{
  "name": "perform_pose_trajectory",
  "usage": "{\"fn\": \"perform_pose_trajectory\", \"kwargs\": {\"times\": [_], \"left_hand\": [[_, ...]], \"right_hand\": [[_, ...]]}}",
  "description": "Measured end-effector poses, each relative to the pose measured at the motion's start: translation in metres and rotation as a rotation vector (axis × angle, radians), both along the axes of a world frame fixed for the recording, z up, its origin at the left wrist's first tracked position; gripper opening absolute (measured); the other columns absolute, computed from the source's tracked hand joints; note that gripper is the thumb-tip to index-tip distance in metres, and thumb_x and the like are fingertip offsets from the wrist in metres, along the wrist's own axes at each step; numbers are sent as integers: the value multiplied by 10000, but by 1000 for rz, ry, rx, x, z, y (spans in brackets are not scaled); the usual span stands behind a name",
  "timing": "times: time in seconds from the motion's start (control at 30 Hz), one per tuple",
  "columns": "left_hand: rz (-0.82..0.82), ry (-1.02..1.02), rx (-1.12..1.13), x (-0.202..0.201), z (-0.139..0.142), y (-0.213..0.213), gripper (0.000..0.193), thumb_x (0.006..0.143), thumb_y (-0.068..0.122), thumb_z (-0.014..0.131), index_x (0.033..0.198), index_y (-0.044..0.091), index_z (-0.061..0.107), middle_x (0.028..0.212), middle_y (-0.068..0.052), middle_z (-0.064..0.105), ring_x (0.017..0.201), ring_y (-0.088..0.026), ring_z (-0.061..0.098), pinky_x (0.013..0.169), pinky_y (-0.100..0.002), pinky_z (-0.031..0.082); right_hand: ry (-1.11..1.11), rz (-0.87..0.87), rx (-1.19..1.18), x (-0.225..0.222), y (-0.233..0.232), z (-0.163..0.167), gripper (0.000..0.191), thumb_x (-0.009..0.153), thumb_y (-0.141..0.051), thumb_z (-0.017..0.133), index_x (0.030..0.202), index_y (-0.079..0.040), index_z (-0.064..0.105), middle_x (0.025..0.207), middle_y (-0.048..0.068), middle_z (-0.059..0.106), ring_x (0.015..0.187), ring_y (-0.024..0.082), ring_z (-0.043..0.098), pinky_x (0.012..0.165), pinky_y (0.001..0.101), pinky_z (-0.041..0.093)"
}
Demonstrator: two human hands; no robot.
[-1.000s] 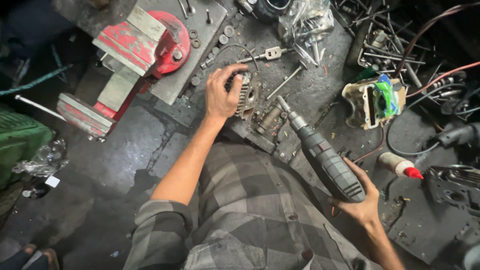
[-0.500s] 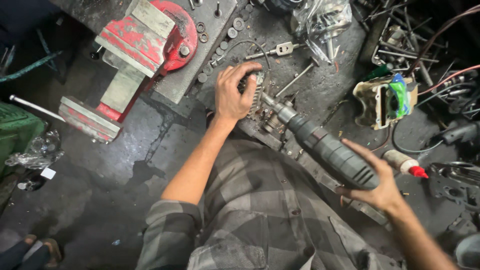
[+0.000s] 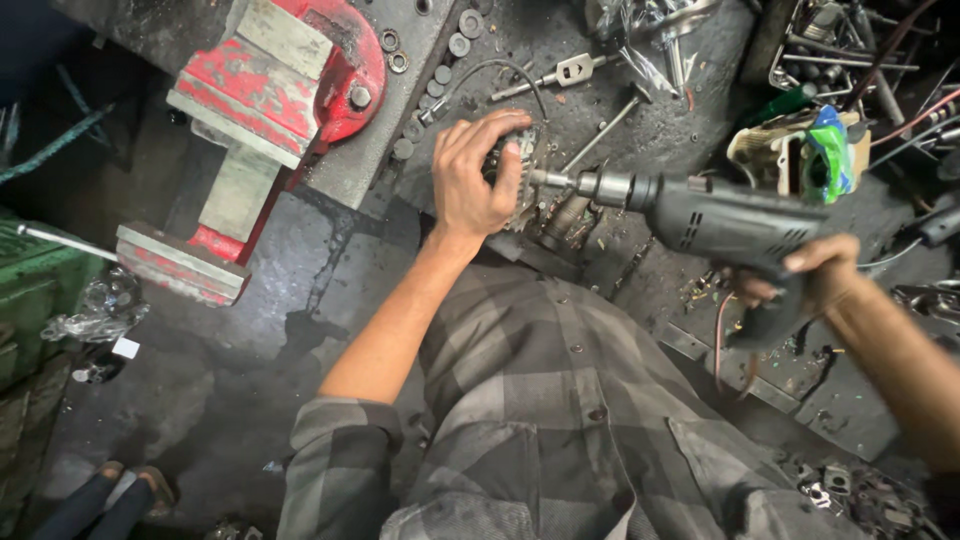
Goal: The person works on a motorcycle cylinder head at a cluttered workbench, first fitting and pressing a component into the casting by hand, then picking up a corded power drill and grinding or drilling the cylinder head while holding it steady with the other hand.
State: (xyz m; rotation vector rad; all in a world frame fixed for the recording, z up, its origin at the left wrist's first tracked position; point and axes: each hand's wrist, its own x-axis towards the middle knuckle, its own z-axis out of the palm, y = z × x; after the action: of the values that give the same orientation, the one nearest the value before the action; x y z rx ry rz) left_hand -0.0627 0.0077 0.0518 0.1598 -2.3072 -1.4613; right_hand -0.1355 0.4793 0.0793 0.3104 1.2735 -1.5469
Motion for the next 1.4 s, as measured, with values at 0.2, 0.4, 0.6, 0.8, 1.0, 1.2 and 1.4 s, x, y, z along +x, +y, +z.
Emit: {"fn": "perform_pose_trajectory", "kwargs": {"times": [0.2,0.4,0.6,0.8,1.0,1.2,1.4], "left_hand": [[-9,24,-47,-2,-2,7,265,996,240,546,1145,107,720,1219,-46,744,1062,-260,700,965,-368,467],[26,-1,-142,4,7,21,285,1024,281,550,1168,101,718,1216,-86,744,1147,-303,662,1038,-413,471],[172,-257,-367,29,24,41,746,893,447,793,1457,72,481,1361,-285,615,1263,-418,559,1032,-470,458],[182,-442,195,42,5,34,938,710,463,831,1496,151,424,1151,-139,710,1064,-270,687,953,-390,532],[107,-275,421,56,-34,34,553,921,401,721,1366,79,646,1233,-118,716,1155,-221,656,1027,-365,494],[166,-285,73,58,-47,18,484,1019,329,576,1429,73,582,1390,-168,638,1291,-321,596,1097,-403,439],[97,-108,155,57,-53,10,467,1019,210,514,1453,37,535,1466,-169,599,1405,-302,544,1188,-397,385]], "right_hand": [[-33,-196,-60,74,-26,-20,935,540,-351,662,1342,109,528,936,252,651,494,224,508,537,435,465],[82,-312,-150,138,-18,-24,862,569,-284,666,1289,175,547,1009,284,670,587,287,556,606,467,494],[249,-361,-220,174,18,-1,817,555,-146,691,1300,154,538,988,303,678,780,394,669,742,540,574],[428,-486,-196,193,45,-3,876,574,-139,684,1385,147,513,1119,332,657,815,383,662,743,495,558],[419,-488,-252,186,55,8,920,579,-130,695,1435,141,493,1184,359,655,689,357,638,656,476,540],[469,-404,-260,180,35,19,890,581,-132,688,1400,144,475,1183,341,638,791,394,671,678,501,565],[379,-399,-280,179,18,18,882,598,-143,697,1403,158,499,1118,349,660,705,369,652,623,485,547]]}}
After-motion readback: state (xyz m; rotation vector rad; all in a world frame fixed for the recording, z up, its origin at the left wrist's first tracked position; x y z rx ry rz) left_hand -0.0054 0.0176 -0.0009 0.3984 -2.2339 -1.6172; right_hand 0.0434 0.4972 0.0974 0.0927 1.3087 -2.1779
